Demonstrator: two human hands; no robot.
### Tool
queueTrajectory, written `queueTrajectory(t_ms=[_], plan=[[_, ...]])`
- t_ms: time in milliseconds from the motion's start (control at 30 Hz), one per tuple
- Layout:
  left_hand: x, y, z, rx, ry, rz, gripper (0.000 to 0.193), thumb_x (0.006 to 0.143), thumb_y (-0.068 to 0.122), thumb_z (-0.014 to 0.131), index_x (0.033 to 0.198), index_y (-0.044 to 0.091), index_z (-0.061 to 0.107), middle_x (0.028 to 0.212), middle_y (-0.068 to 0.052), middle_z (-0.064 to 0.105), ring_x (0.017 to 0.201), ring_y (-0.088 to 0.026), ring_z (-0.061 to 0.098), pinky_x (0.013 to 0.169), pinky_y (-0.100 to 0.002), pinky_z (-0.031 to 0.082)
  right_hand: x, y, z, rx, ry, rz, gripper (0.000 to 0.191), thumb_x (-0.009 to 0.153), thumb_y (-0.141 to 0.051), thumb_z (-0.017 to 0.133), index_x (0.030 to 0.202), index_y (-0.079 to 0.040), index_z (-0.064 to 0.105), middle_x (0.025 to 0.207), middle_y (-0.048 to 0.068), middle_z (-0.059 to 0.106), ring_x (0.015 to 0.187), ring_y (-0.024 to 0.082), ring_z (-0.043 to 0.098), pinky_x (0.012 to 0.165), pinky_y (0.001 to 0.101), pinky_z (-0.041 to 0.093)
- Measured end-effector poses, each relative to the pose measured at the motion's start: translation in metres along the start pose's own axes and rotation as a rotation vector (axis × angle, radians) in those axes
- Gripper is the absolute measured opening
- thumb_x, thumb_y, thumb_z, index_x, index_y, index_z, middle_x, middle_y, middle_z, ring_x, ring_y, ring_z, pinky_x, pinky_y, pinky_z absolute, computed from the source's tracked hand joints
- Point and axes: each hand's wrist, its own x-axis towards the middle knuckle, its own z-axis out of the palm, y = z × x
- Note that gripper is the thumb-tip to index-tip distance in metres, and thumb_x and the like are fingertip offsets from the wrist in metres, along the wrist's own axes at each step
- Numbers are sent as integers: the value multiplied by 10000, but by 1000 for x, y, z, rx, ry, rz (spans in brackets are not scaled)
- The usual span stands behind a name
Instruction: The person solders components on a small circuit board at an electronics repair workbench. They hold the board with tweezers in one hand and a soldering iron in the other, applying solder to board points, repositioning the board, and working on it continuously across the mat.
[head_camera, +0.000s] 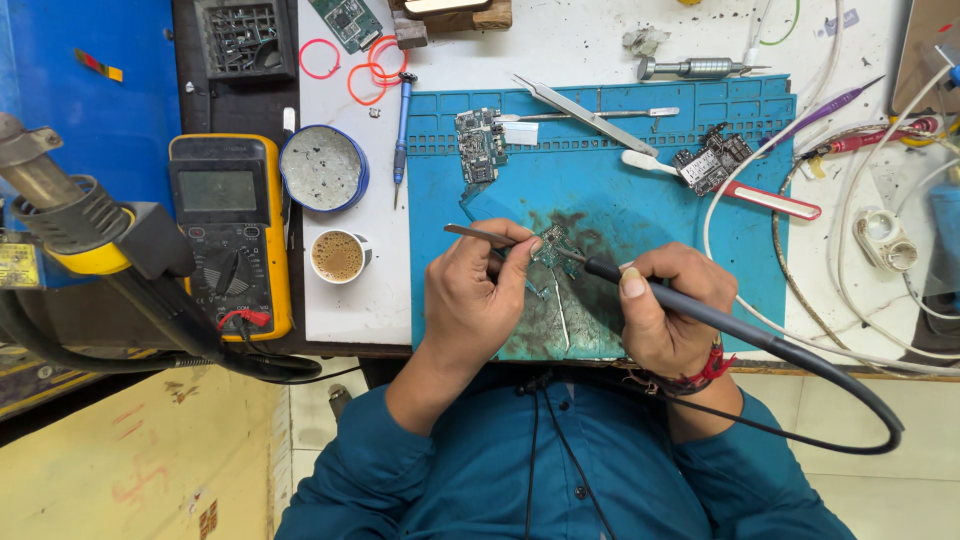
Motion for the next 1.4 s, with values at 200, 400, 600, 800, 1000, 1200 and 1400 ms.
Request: queueTrajectory(t_ms=[200, 400, 600, 800, 1000, 1200, 1400], plan=[[0, 1, 0, -5, 4, -6, 83, 960, 82, 751, 1009, 42, 696, 763, -41, 701, 574, -78, 671, 505, -233, 484, 3, -1, 2, 1, -33, -63, 138, 989, -100, 669, 886, -22, 620, 806, 87, 659, 598, 170, 600, 567, 277, 441], [0, 1, 0, -10, -2, 1, 74, 964, 81, 746, 1006, 44, 697, 781, -47, 709, 586, -80, 682, 509, -234, 497, 3, -4, 1, -48, -44, -51, 150, 977, -104, 676, 862, -24, 623, 774, 79, 640, 578, 171, 582, 555, 281, 423], [0, 1, 0, 5, -6, 6, 79, 961, 82, 747, 1009, 43, 697, 789, -51, 711, 579, -84, 673, 505, -234, 492, 3, -3, 0, -38, -49, -52, 150, 979, -108, 668, 862, -26, 625, 776, 79, 642, 573, 167, 582, 547, 278, 421], [0, 2, 0, 4, -3, 9, 76, 963, 82, 746, 1008, 47, 696, 793, -52, 714, 576, -84, 671, 505, -236, 493, 2, -1, 0, -36, -15, -67, 145, 995, -114, 662, 899, -14, 619, 800, 85, 651, 586, 169, 588, 558, 277, 423], [0, 2, 0, 6, -1, 0, 83, 958, 82, 750, 1006, 45, 693, 774, -50, 707, 578, -88, 673, 507, -237, 497, 4, -4, 3, -53, -51, -20, 147, 1000, -114, 684, 903, -15, 636, 733, 70, 622, 559, 163, 574, 547, 281, 415], [0, 3, 0, 5, 2, 4, 84, 958, 78, 750, 1008, 47, 690, 776, -49, 709, 584, -92, 681, 516, -241, 506, 7, -7, 3, -49, -53, -25, 141, 999, -113, 683, 903, -18, 639, 724, 68, 617, 557, 158, 572, 545, 274, 410], [1, 3, -1, 2, -2, 1, 87, 958, 80, 749, 1007, 47, 686, 767, -48, 702, 582, -95, 685, 511, -244, 502, 9, -7, 4, -49, -50, -37, 154, 1003, -114, 686, 892, -18, 639, 713, 67, 606, 545, 153, 553, 534, 275, 396]])
